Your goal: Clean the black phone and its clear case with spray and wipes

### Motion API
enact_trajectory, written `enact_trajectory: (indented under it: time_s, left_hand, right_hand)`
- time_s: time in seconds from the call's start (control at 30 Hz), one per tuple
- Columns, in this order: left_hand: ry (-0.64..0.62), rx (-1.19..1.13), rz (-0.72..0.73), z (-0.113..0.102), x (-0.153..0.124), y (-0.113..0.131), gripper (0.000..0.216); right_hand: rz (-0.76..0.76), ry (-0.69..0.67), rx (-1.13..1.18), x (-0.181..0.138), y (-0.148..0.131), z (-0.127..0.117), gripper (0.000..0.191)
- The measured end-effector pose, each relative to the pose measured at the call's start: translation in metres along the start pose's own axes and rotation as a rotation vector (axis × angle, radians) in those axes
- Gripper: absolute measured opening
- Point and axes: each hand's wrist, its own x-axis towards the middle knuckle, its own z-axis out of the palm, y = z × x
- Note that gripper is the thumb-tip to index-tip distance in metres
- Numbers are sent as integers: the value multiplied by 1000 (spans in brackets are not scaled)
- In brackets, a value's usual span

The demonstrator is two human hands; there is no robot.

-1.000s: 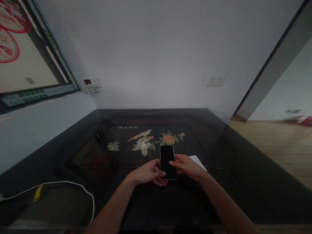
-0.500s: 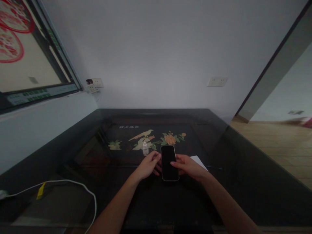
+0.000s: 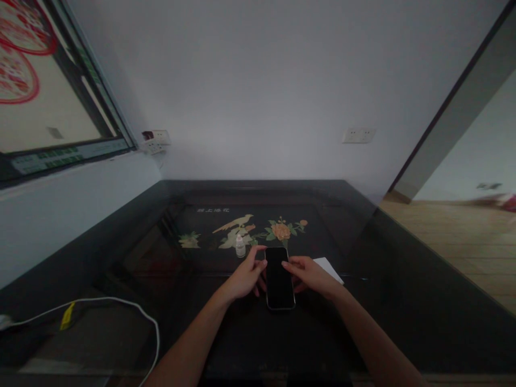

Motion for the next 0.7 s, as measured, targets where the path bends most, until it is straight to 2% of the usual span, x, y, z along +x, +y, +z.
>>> enact_trajectory:
  time_s: [0.27,0.53,0.7]
  left_hand:
    - [20,54,10,3,2,-8,50]
    - [149,126,16,4,8,-12,48]
    - [228,318,99,3,8,-15,52]
  right_hand:
    - [-86,148,-56,8,7,-1,41]
    - [-154,273,-196,11,15,0,48]
    - [-159,308,-251,12,16,2,47]
